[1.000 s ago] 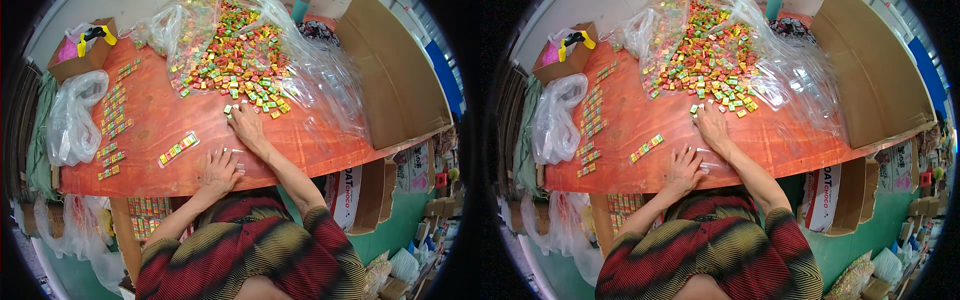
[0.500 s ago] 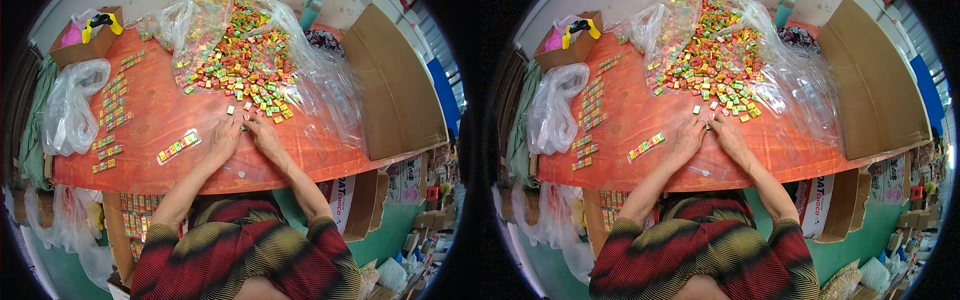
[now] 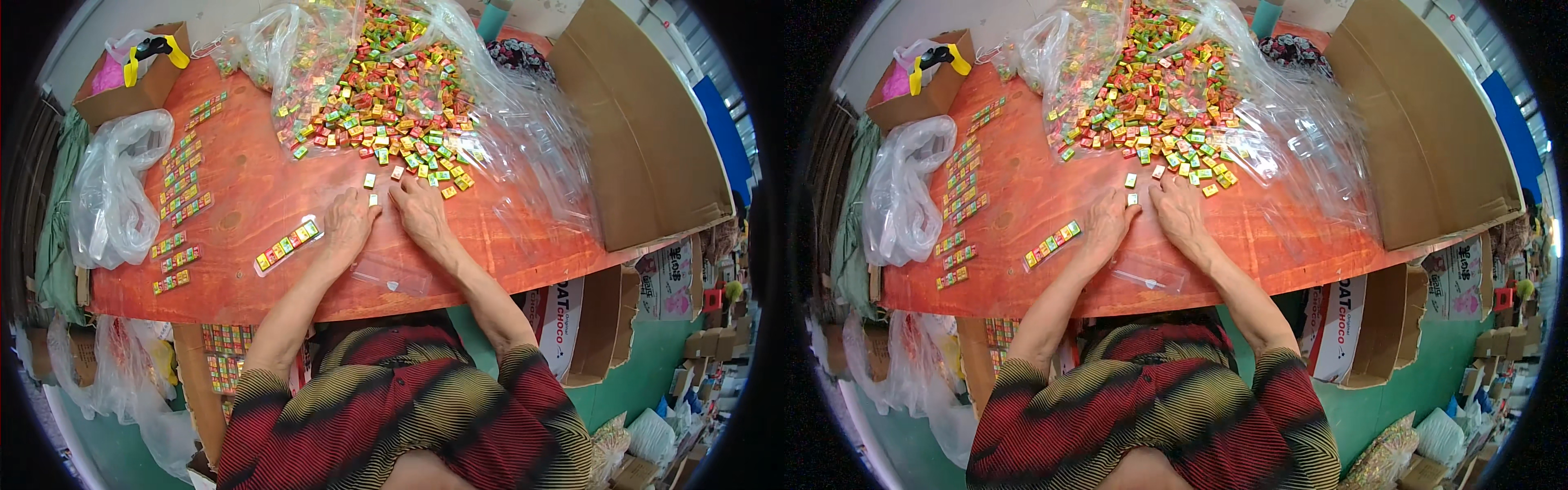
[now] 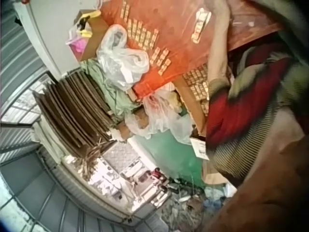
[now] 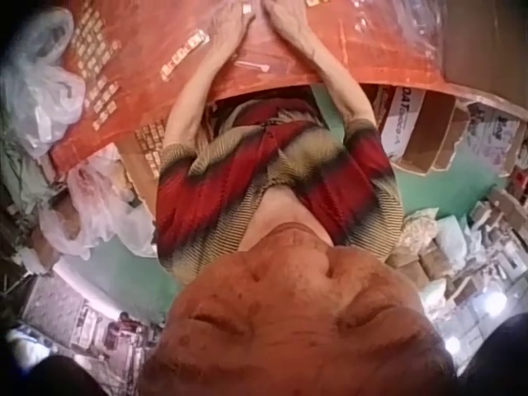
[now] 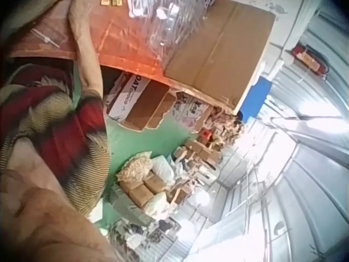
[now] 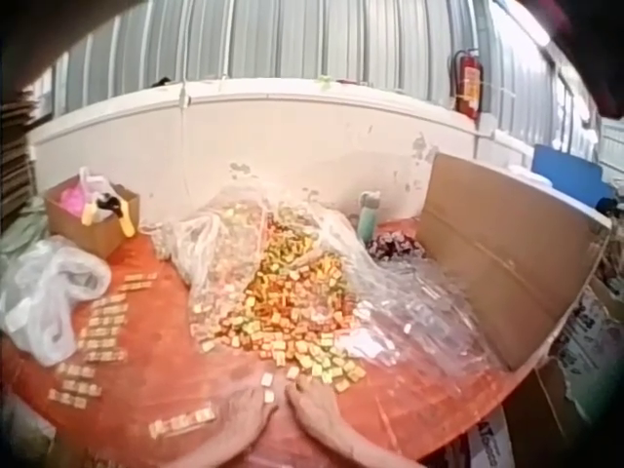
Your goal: Sorting and arranging small colorful product packages on a table.
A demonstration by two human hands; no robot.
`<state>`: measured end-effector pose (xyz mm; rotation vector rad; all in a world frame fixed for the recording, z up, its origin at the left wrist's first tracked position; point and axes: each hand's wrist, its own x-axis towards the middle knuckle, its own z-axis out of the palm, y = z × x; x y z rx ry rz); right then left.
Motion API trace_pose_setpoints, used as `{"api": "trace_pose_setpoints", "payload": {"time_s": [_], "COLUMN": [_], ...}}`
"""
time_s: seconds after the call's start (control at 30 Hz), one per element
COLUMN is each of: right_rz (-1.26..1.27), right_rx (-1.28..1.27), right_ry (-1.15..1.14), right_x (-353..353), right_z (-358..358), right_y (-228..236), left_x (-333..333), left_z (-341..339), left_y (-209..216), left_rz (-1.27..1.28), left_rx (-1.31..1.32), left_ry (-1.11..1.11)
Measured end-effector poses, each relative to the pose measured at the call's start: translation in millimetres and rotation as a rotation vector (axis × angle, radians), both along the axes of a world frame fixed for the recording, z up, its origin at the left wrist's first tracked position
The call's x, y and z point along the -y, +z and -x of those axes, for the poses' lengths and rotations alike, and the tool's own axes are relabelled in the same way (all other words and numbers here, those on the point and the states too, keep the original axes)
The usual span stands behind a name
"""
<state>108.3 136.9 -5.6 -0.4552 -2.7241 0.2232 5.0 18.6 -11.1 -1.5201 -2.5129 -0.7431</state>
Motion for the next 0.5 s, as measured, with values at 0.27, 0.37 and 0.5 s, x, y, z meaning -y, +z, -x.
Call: {"api": "trace_pose_setpoints", "payload": {"time_s": [0.27,0.37,0.5], "right_rz": [0.376,0.301,0.297], "right_rx": [-0.115,-0.174,-0.19], "right_ry": [-0.125,-0.105,-0.074], "right_x": [10,2,1], "right_z": [-35,-26,-23], "right_y": [13,-2,-4], "left_x": [0,-14,-19], "left_z": [3,-2,-7], "left_y": [12,11,9], "left_rz": [-0.065,-0.112,-0.079], "left_rx": [0.189,0.225,0.267], "left_ry": [-0.277,-0.312,-0.291]}}
